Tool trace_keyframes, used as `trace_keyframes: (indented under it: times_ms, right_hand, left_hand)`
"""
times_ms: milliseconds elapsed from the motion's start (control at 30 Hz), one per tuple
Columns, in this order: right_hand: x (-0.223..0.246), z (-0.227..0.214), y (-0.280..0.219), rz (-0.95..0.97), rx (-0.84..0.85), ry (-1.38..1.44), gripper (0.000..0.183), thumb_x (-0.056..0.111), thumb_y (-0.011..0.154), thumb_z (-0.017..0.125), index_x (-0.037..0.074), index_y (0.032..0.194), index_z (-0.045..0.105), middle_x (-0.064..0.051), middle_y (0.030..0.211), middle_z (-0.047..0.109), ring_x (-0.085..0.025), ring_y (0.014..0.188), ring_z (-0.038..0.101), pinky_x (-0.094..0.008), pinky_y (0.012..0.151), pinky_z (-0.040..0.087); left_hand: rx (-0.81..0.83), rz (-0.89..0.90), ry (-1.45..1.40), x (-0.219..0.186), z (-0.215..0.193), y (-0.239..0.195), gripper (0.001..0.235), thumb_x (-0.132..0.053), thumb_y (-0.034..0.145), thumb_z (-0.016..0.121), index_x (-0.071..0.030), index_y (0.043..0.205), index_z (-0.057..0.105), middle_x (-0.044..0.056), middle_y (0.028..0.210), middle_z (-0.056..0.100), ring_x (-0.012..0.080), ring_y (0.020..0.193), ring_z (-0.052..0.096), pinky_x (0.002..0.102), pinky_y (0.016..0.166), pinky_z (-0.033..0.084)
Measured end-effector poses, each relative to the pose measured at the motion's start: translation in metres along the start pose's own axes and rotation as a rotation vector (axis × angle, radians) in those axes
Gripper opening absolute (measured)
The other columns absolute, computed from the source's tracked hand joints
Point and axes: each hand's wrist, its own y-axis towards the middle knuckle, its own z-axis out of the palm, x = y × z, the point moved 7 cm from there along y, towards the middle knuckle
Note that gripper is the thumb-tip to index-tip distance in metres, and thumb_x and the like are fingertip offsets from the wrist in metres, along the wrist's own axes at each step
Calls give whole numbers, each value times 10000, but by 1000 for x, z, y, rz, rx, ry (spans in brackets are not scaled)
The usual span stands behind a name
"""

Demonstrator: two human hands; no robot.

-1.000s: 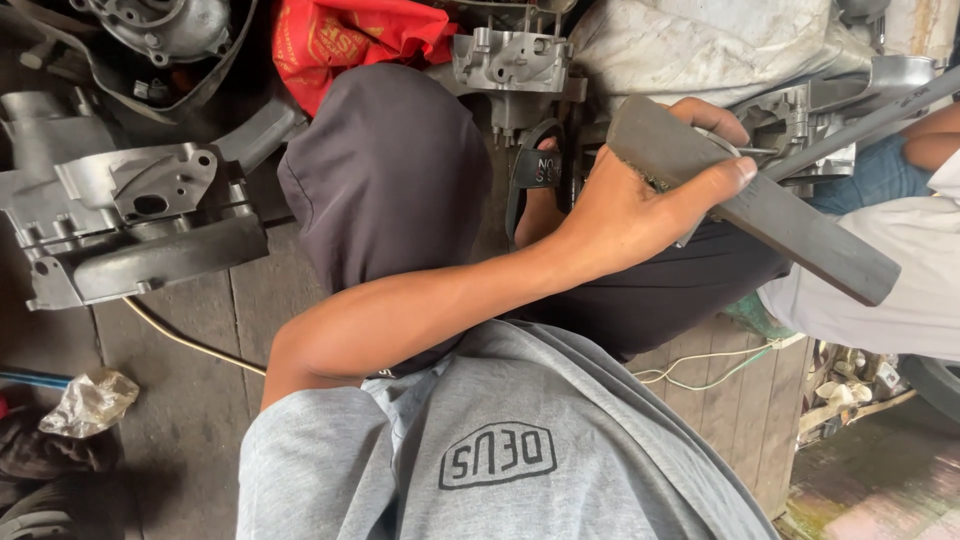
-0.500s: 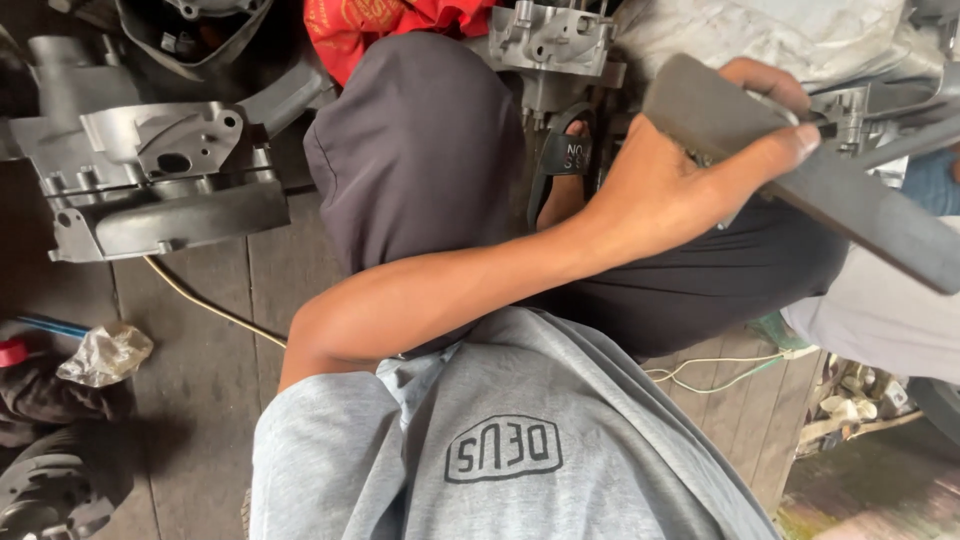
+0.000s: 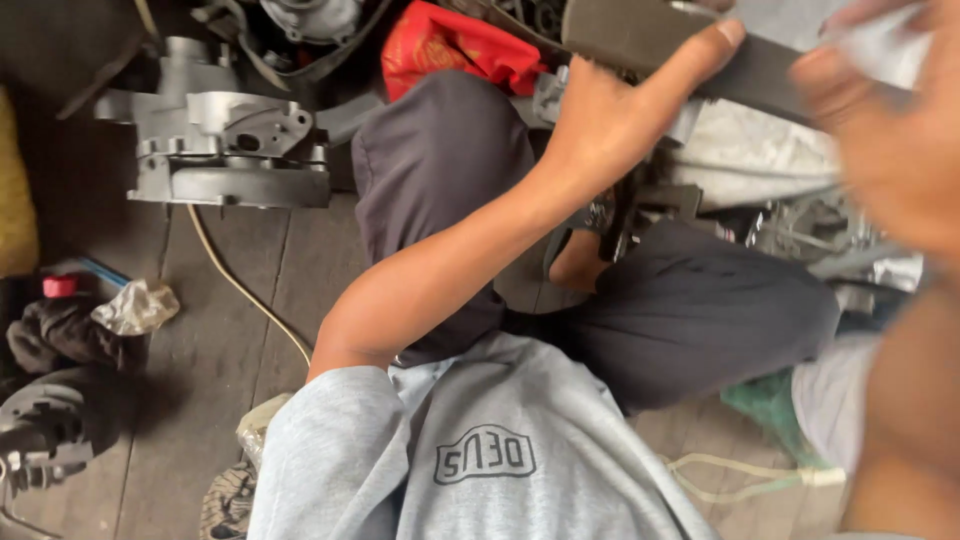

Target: Cleaning and sanding a motorcycle piston using an abrasive block and a flat bar to remove carbon deposits and smooth the surface.

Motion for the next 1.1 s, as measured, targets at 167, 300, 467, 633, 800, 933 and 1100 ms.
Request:
trace_keyframes:
  times_ms: [167,300,467,633,800,933,1100]
  right_hand:
    - [27,26,20,-136,-48,-3,582,305,1253,424,-189,1558,466,-336,1312,684,-498,1116,659,-539,939,466]
    - [-48,34,-2,55,-177,242,372,204,1352,534,-145,1466,598,-157,935,573,-216,826,553,-351,780,414]
    - [-71,40,-32,176,-255,444,512,411,1222,408,-99,1203,449,-164,680,494,-215,526,492,-326,490,330]
    - [-166,64,-74,218,-353,440,453,274,1297,375,-128,1495,446,-187,1049,436,-221,707,425,-341,653,345]
    - [-147,67,-72,240,-263,413,549,493,1183,418,-47,1206,519,-91,727,478,-166,669,452,-322,682,349]
    - [-128,70,-76,253,-269,364,511,420,1219,400,-86,1163,441,-90,733,377,-196,710,374,-376,712,294]
    - [-129,71,-99,340,-269,403,564,502,1139,444,-61,1147,474,-75,729,431,-172,691,403,-335,707,307]
  left_hand:
    - [36,62,90,-29,11,-5,273,-367,890,699,-154,1054,654,-29,1028,697,121,957,688,295,864,570]
    - [98,-183,232,-41,26,-2,655,-589,602,715,-128,1066,685,26,1046,763,147,993,712,303,909,564]
    - [211,53,458,-39,46,8,783,-610,618,814,-205,1243,573,-21,1245,706,117,1143,694,287,1012,569]
    - [329,38,204,-2,64,1,685,-401,658,929,-210,1217,582,-24,1079,691,88,940,650,259,859,581]
    - [438,-160,56,10,54,-21,624,-227,749,863,-216,1295,561,4,1109,677,125,963,649,294,857,590]
    - [521,-201,-9,11,51,-34,632,-141,775,825,-204,1330,530,15,1205,623,120,878,681,282,739,674]
    - [594,-107,81,-11,47,-51,601,-270,826,808,-232,1343,504,-44,1282,604,109,1112,634,280,1015,550]
